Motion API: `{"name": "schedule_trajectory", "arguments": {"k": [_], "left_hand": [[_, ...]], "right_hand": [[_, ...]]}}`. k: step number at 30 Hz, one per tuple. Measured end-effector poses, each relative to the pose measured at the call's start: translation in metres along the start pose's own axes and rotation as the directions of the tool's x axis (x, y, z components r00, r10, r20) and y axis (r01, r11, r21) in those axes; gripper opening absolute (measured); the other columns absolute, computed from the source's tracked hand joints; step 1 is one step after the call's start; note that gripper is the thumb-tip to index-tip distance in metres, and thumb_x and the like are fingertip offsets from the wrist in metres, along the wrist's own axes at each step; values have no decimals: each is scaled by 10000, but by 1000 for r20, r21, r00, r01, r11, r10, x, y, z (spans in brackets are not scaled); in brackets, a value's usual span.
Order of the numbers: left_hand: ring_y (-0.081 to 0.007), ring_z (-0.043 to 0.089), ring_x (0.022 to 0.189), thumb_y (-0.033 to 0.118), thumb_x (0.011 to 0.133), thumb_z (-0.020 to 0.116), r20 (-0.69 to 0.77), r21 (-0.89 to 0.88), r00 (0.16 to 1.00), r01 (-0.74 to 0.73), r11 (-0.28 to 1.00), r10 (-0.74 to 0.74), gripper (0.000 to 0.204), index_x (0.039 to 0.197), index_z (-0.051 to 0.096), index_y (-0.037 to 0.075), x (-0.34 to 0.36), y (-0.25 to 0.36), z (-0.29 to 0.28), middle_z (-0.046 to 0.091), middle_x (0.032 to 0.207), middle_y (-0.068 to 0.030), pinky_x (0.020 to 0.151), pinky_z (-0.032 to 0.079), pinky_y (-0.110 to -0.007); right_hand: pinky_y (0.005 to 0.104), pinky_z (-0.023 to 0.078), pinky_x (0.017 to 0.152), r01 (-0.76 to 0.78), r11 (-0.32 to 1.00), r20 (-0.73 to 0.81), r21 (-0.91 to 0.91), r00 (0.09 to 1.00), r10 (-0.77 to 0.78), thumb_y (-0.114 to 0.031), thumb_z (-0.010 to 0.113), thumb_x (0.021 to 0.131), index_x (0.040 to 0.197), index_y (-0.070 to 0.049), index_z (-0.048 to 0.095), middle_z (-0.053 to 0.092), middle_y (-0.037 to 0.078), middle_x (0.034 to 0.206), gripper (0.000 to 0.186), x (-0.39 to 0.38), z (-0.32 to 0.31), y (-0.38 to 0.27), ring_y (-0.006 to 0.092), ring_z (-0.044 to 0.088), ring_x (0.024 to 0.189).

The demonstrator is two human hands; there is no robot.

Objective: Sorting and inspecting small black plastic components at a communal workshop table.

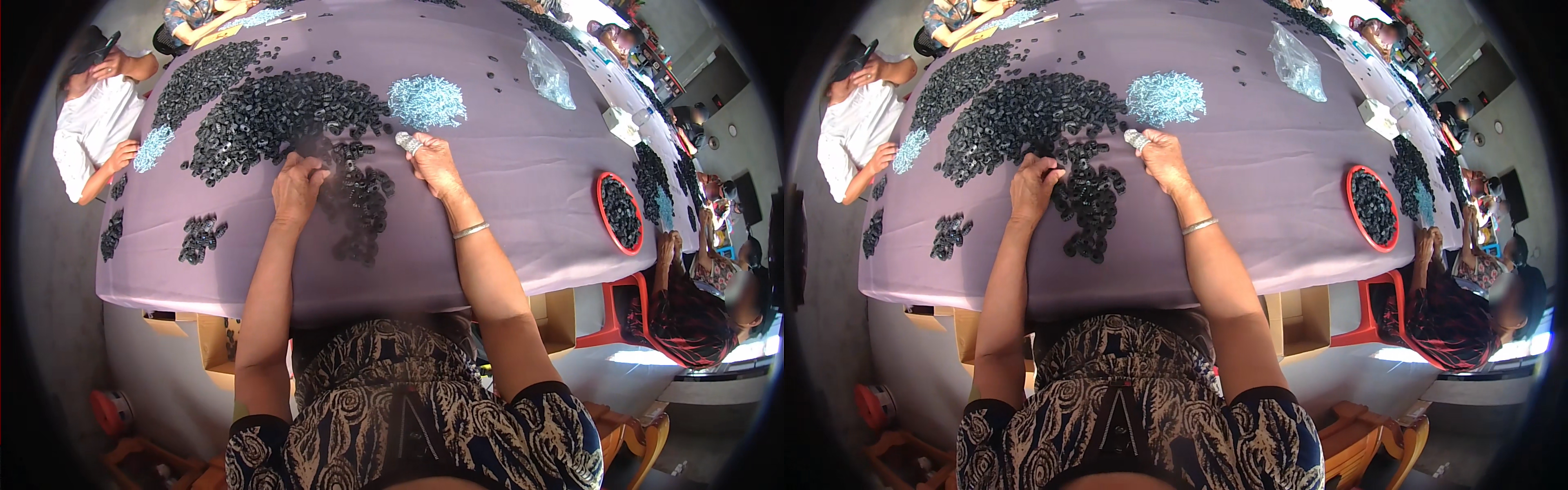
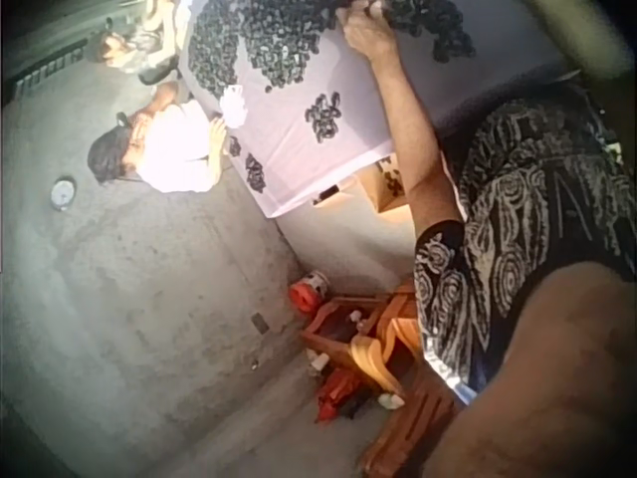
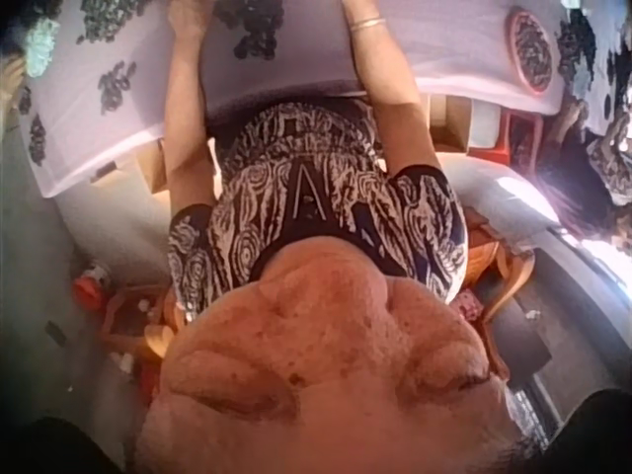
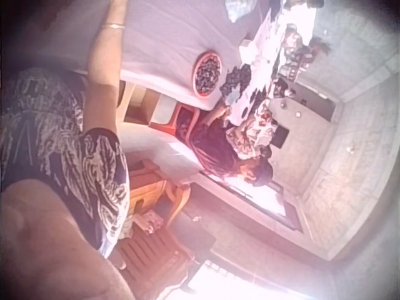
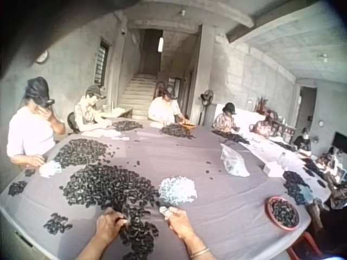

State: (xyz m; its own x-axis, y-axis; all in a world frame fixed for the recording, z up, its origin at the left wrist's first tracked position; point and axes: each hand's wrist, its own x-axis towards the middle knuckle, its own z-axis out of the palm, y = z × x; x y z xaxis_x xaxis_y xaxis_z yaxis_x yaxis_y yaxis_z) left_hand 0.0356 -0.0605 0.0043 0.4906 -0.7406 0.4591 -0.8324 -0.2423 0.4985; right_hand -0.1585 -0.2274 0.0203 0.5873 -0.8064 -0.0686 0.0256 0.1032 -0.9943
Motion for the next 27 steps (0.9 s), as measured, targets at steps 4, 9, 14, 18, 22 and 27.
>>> {"name": "schedule_trajectory", "arguments": {"k": [4,9,14,18,22,27], "left_hand": [[-287,610,712,177,744,729,-29,-148,1000,-9,989,4,172,878,679,82,0,-4,1,608,797,-87,643,481,-393],[-69,482,608,55,756,738,-9,-518,980,164,839,-197,127,865,676,37,0,-11,1,517,679,22,561,412,-230],[-109,532,708,24,725,745,-105,-604,970,113,789,-220,279,984,641,26,-7,-9,1,585,790,-17,665,465,-265],[-40,440,686,-34,739,723,-17,-707,973,151,691,-230,230,940,656,56,-10,-2,1,513,763,63,642,412,-190],[-28,432,681,-42,759,710,11,-715,987,120,689,-160,200,922,661,63,-21,2,-9,476,759,78,642,397,-174],[-30,443,693,-38,775,698,-38,-718,989,71,693,-140,186,925,669,69,-31,2,-14,486,776,68,657,403,-175]], "right_hand": [[207,195,357,-2,1000,-2,-6,1000,2,-128,575,897,685,-83,575,440,-63,531,216,-1,0,0,12,292,394],[207,196,358,-11,999,-17,-36,1000,10,-128,573,895,674,-84,557,419,-68,521,226,-4,4,-2,12,293,394],[217,218,333,21,1000,-51,-7,998,-22,-164,617,854,646,-107,575,431,-65,491,220,0,2,5,21,325,368],[183,223,350,34,999,-29,-13,999,-34,-163,647,875,761,-107,636,514,-70,595,127,1,-6,5,4,346,414],[178,223,351,29,999,17,21,999,-30,-148,634,889,737,-101,599,496,-73,595,163,5,-8,7,-3,338,420],[177,220,361,66,998,32,2,997,-66,-167,626,896,737,-100,591,496,-69,607,177,5,-4,8,-4,337,435]]}}
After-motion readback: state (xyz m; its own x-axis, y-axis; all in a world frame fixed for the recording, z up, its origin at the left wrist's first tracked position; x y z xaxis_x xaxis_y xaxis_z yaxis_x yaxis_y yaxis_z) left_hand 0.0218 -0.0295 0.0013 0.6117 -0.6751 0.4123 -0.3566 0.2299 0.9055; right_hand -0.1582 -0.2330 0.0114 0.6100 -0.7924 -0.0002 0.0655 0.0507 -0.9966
